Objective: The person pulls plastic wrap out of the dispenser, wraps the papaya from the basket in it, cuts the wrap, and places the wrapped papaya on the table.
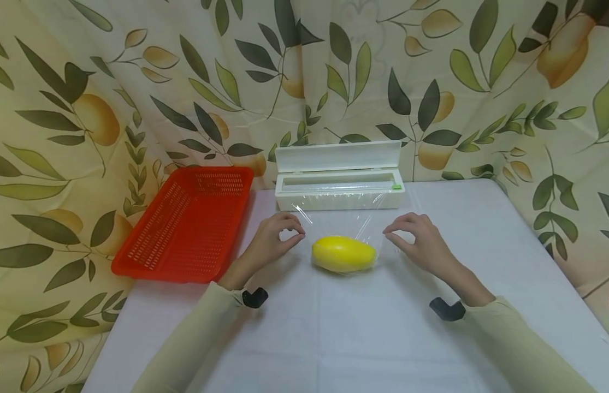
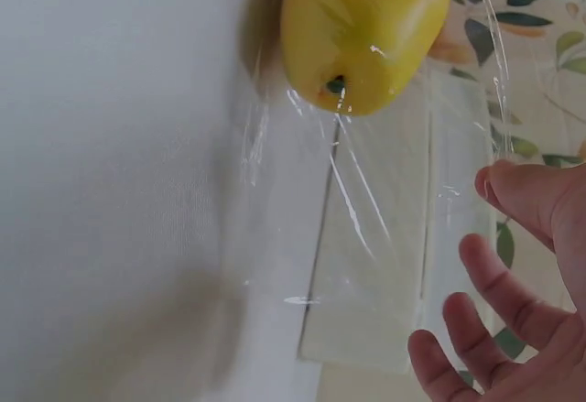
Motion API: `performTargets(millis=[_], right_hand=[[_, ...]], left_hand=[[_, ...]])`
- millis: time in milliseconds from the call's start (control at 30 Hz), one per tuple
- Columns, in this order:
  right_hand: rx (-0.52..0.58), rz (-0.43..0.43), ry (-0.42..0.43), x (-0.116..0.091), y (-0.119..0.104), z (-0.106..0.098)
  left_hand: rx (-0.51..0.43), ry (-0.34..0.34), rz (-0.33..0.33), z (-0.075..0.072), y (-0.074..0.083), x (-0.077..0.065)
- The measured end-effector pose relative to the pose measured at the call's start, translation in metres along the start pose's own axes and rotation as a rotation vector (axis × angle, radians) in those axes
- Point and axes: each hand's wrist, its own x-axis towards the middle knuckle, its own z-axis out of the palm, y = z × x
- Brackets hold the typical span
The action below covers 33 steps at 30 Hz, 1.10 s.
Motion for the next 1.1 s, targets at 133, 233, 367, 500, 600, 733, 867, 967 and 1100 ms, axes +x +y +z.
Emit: performTargets(millis=[133, 233, 367, 500, 600, 733, 867, 967, 1100], right_hand=[[0.003, 0.028, -0.016, 0.01, 0.001, 0.008], [0.003, 0.03, -0.034, 0.015, 0.004, 0.013], [0.023, 0.047, -0.074, 0.02, 0.007, 0.02], [0.06, 0.085, -0.103, 0.022, 0.01, 0.027], [0.075, 0.112, -0.118, 0.022, 0.011, 0.032], [0.089, 0.144, -0.143, 0.022, 0.01, 0.039], [0.112, 0.173, -0.173, 0.021, 0.01, 0.043], [0.123, 0.172, -0.2, 0.02, 0.011, 0.044], [0.119, 0.158, -0.224, 0.019, 0.013, 0.046]], left_hand=[[-0.019, 0.013, -0.01, 0.01, -0.004, 0.012], [0.014, 0.016, -0.032, 0.016, -0.006, 0.019], [0.023, 0.013, -0.079, 0.023, -0.008, 0.026], [-0.021, -0.009, -0.143, 0.03, -0.012, 0.03], [-0.04, -0.019, -0.196, 0.036, -0.015, 0.031], [-0.063, -0.022, -0.264, 0.042, -0.02, 0.03], [-0.107, -0.037, -0.337, 0.048, -0.024, 0.029], [-0.116, -0.063, -0.384, 0.052, -0.027, 0.028], [-0.104, -0.106, -0.428, 0.055, -0.031, 0.026]])
